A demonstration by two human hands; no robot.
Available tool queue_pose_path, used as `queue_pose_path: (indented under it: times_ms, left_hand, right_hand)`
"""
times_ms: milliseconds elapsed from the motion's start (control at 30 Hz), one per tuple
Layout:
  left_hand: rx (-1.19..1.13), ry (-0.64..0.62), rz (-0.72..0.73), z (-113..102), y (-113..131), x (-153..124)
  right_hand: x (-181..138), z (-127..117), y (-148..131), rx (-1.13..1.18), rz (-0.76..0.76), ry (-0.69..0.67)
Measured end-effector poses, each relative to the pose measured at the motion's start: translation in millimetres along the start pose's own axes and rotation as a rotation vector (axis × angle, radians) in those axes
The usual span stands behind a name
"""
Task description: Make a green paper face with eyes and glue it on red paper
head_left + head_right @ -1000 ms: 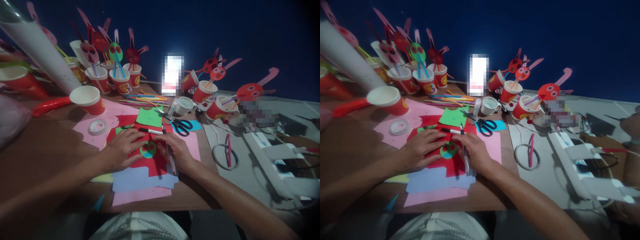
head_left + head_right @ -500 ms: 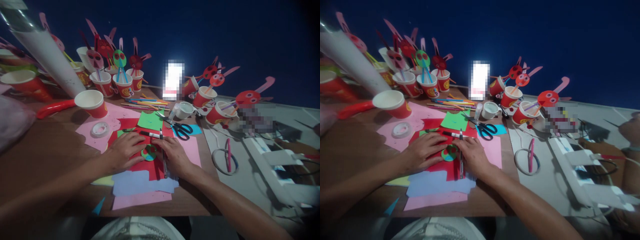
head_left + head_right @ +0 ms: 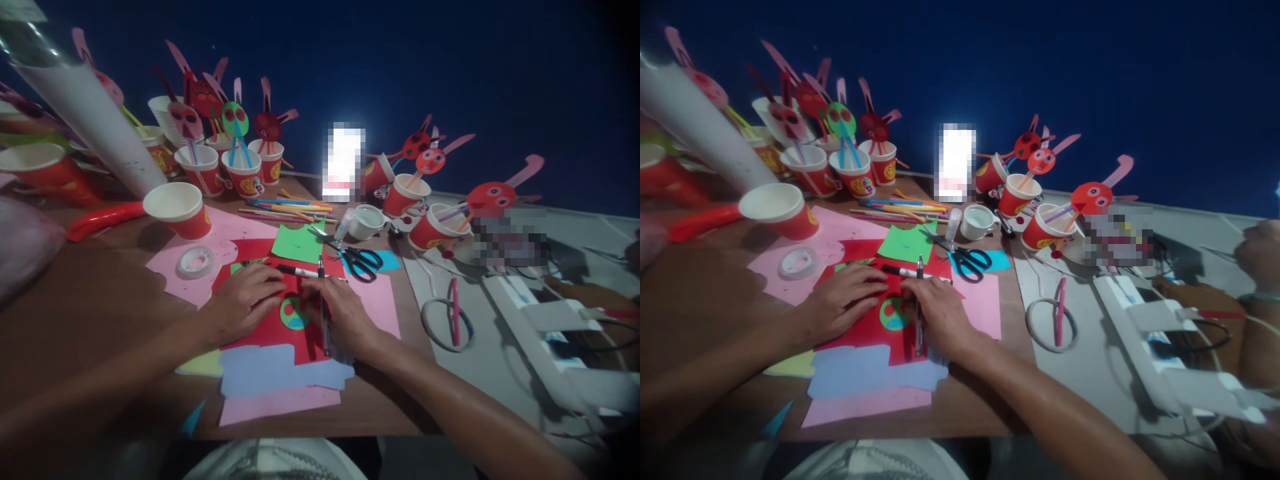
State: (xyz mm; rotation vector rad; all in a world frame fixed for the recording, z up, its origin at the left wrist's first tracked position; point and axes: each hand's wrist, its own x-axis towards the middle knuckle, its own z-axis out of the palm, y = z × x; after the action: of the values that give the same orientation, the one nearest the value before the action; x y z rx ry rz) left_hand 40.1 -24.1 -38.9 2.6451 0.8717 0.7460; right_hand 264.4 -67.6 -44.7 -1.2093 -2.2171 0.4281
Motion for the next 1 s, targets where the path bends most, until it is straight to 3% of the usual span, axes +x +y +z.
queue_pose_path:
  times_ms: [333, 467, 733, 1000]
  left_hand:
    - [-0.127, -0.039, -0.103, -4.5, 11.1, 3.9]
    - [-0.239, -0.068, -0.141, -8.5, 20.6, 6.8]
    - [-0.468, -0.001, -0.239, -9.4, 24.4, 8.3]
    - [-0.565, -0.038, -0.334, -8.9, 28.1, 8.1]
  right_hand:
    - [1.0, -1.2, -1.7, 0.148, 0.075, 0.056]
    - [1.7, -2.1, -3.7, 0.359, 0.126, 0.062]
    - [8.4, -2.3, -9.1, 0.922, 0.270, 0.081]
    - [7.3, -5.0, -12.1, 0.916, 0.334, 0.063]
